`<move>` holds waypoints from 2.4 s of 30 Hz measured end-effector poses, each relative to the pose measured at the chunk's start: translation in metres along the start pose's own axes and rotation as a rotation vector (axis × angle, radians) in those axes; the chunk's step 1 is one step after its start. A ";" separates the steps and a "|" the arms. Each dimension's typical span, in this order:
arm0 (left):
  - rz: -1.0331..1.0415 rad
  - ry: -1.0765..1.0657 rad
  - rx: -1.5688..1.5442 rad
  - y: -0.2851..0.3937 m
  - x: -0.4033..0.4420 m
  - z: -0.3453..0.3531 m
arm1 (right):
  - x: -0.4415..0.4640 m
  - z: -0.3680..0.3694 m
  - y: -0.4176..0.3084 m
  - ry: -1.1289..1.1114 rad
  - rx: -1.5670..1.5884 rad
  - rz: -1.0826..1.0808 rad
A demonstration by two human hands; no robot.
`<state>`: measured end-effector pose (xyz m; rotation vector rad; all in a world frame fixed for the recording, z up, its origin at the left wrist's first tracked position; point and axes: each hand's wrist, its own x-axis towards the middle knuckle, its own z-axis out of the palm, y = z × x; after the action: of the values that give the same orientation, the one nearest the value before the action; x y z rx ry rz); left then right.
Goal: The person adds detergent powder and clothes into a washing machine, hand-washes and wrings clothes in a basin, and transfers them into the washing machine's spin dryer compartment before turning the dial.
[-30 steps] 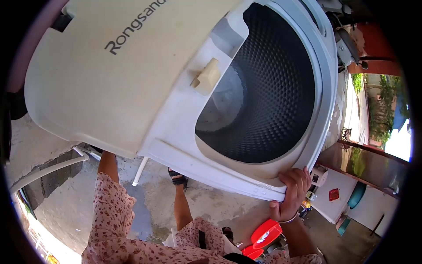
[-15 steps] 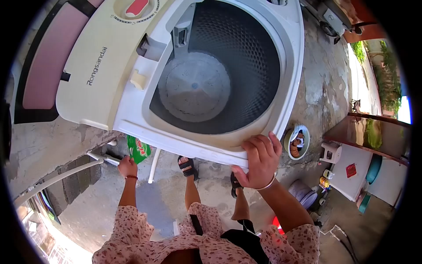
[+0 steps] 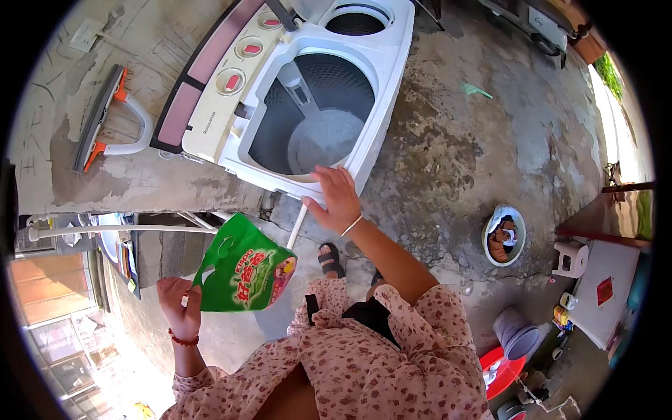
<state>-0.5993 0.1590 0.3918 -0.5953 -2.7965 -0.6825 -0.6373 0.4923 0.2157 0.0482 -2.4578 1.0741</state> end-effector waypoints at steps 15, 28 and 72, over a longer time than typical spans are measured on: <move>-0.126 -0.044 -0.735 0.211 0.157 -0.048 | -0.049 -0.079 0.064 -0.196 1.928 0.561; -0.023 -0.017 -0.045 0.029 0.280 0.187 | 0.135 -0.188 0.061 0.387 0.201 0.325; -0.407 -0.266 -0.464 -0.033 0.292 0.356 | 0.249 -0.114 -0.012 0.054 -0.357 -0.364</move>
<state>-0.9106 0.4008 0.1507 -0.1843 -3.0481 -1.4561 -0.8126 0.6009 0.3959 0.3339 -2.4284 0.4718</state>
